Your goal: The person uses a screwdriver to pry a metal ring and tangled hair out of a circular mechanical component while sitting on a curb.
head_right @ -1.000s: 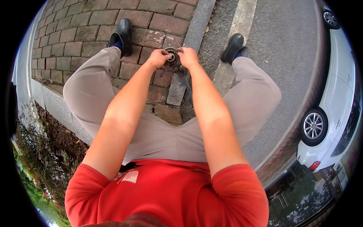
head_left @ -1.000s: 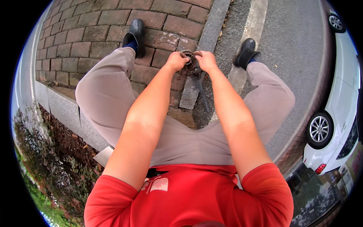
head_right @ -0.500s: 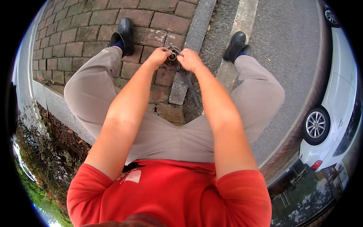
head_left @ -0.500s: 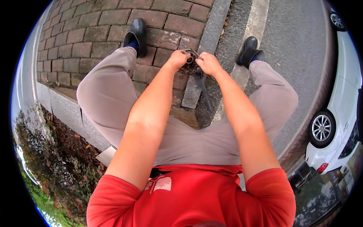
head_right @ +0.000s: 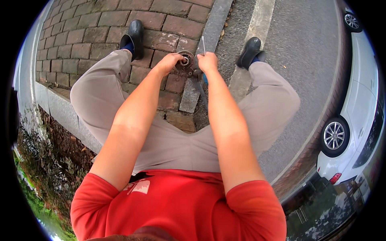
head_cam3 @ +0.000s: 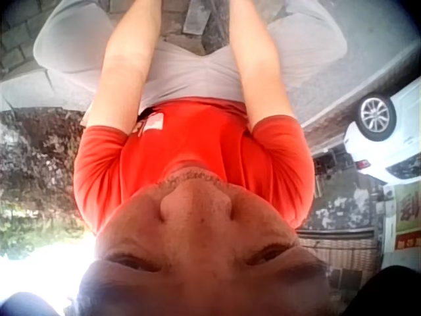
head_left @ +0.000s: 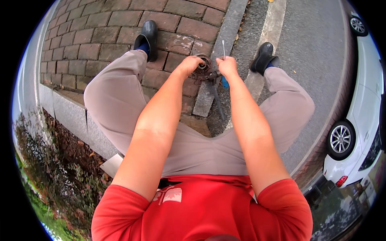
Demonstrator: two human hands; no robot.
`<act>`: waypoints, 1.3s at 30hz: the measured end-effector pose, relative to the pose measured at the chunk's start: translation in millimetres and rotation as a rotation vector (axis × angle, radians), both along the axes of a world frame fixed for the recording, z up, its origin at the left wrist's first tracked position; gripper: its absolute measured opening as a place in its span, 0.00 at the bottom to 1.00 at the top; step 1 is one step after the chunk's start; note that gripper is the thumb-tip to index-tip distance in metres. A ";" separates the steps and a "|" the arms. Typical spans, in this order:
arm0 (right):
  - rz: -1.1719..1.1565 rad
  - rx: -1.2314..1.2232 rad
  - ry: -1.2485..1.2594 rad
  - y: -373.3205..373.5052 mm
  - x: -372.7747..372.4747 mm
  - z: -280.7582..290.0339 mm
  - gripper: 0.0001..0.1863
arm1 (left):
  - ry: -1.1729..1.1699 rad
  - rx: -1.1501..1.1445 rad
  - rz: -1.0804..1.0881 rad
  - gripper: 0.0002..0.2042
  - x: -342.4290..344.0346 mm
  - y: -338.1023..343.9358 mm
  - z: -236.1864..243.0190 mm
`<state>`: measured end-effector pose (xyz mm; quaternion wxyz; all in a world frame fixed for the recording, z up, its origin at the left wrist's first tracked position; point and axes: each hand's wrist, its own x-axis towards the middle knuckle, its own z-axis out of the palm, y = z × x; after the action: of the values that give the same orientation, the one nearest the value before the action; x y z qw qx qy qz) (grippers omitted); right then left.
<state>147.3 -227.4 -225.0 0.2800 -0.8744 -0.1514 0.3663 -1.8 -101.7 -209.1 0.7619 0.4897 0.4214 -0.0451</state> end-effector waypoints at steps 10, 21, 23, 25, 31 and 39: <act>-0.091 0.081 0.448 31.0 -36.6 -11.7 0.05 | 0.149 0.403 -0.157 0.15 -10.0 -4.6 -22.0; -0.092 0.161 0.615 -19.2 -13.7 7.4 0.03 | 0.146 0.375 -0.139 0.12 -3.7 -10.1 -22.4; -0.126 0.147 0.637 -12.1 -18.1 14.7 0.03 | 0.159 0.327 -0.137 0.12 -3.6 -8.9 -19.6; -0.160 0.164 0.664 -8.0 -21.8 16.9 0.03 | 0.153 0.335 -0.139 0.12 -3.7 -9.1 -19.3; -0.240 0.220 0.733 -20.9 -31.4 14.1 0.02 | 0.154 0.323 -0.144 0.11 -8.9 -6.1 -23.4; 0.078 -0.193 -0.134 -47.3 11.3 -13.6 0.20 | 0.185 0.285 -0.168 0.15 10.6 -4.8 1.4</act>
<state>158.6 -274.7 -238.6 0.1693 -0.9133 -0.1677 0.3304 8.8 -106.5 -207.7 0.6363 0.6199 0.4495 -0.0935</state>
